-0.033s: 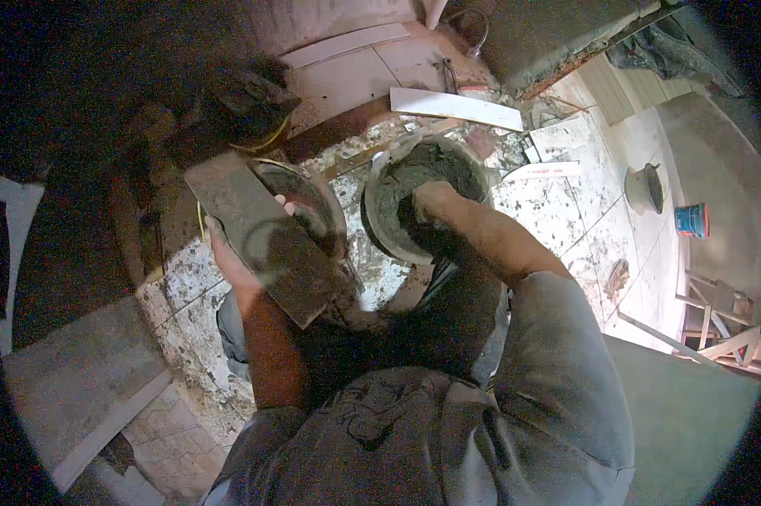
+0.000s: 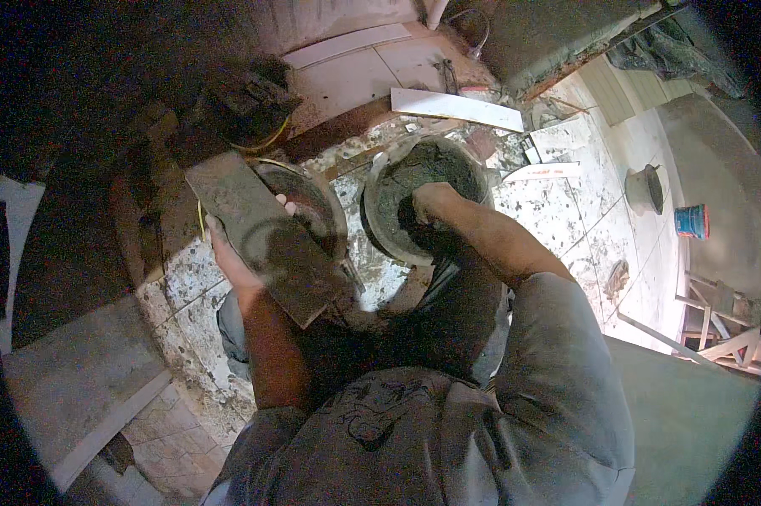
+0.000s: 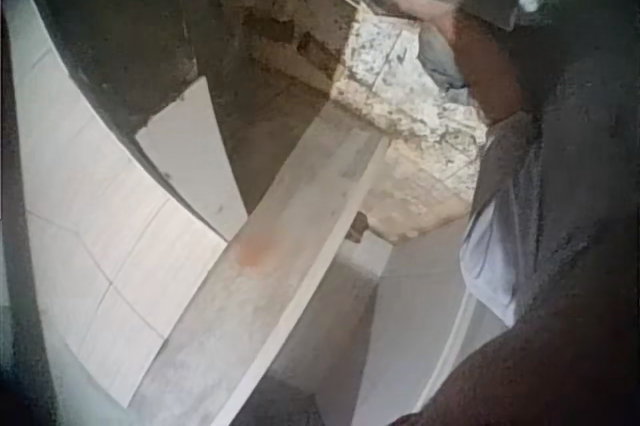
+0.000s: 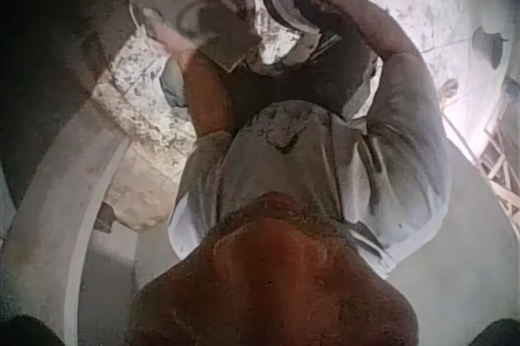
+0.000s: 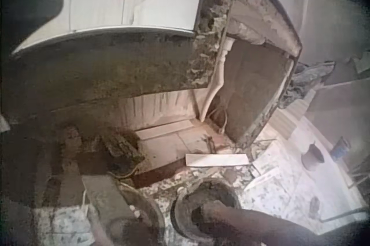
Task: Installing white tiles onto a structure using mortar and tools like a trowel and mallet.
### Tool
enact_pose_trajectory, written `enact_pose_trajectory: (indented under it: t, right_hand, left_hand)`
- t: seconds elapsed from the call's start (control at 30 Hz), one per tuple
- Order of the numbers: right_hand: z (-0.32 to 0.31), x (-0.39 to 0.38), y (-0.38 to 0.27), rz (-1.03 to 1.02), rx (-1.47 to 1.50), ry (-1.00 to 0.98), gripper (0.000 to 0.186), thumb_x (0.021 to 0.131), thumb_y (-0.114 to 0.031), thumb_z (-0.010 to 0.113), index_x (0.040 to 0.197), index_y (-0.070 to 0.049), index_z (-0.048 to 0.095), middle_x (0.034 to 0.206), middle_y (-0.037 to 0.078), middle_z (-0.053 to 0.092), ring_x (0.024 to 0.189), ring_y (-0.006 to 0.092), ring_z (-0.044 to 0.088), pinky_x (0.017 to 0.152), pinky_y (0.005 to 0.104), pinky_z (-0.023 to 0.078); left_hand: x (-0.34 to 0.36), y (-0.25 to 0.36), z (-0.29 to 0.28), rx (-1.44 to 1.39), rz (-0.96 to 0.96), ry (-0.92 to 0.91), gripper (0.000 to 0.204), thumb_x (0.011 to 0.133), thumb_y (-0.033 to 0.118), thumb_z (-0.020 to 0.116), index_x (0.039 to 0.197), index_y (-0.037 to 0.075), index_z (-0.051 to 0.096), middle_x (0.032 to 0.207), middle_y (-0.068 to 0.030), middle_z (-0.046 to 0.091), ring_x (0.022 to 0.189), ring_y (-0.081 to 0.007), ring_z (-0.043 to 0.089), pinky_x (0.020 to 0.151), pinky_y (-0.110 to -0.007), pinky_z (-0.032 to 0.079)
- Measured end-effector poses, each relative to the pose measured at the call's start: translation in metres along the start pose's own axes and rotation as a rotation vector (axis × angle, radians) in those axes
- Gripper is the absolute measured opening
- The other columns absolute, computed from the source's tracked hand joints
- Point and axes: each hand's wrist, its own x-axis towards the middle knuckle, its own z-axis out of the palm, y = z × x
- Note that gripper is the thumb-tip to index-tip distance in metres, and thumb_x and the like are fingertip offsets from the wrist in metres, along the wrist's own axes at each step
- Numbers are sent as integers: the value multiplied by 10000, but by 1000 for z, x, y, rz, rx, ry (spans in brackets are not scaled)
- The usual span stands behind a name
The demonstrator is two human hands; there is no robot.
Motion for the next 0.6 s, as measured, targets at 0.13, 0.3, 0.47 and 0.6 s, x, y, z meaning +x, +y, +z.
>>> enact_pose_trajectory:
  t: [0.13, 0.3, 0.47, 0.6]
  right_hand:
    - [4, 12, -1, 108, -32, -175, 116, 657, -230, 696, 724, -139, 726, 735, 110, 678, 644, 281, 646, 506, 408, 485]
    - [-24, 8, -59, 238, -268, -257, 177, 630, -171, 670, 785, -103, 721, 787, 130, 687, 715, 290, 666, 550, 419, 506]
    - [-59, -15, -98, 220, -399, -330, 339, 708, -312, 643, 949, -83, 708, 917, 173, 688, 875, 337, 665, 737, 404, 531]
    - [-76, -50, -97, 242, -283, -188, 311, 712, -266, 649, 902, -23, 688, 856, 212, 673, 817, 343, 670, 693, 422, 524]
  left_hand:
    - [3, -4, 8, 91, 101, 171, 769, 896, 636, 406, 1362, 25, 388, 1174, -304, 563, 1011, -434, 595, 864, -527, 504]
    - [7, -5, 11, 88, 74, 193, 781, 892, 649, 396, 1353, 18, 393, 1153, -291, 575, 986, -422, 607, 835, -529, 517]
    - [12, -7, 8, 24, 26, 168, 715, 906, 626, 409, 1259, 8, 484, 1056, -255, 622, 939, -405, 626, 833, -509, 520]
    - [12, -11, 13, 52, 29, 146, 703, 904, 632, 405, 1223, 14, 507, 1044, -240, 631, 925, -377, 639, 810, -494, 529]
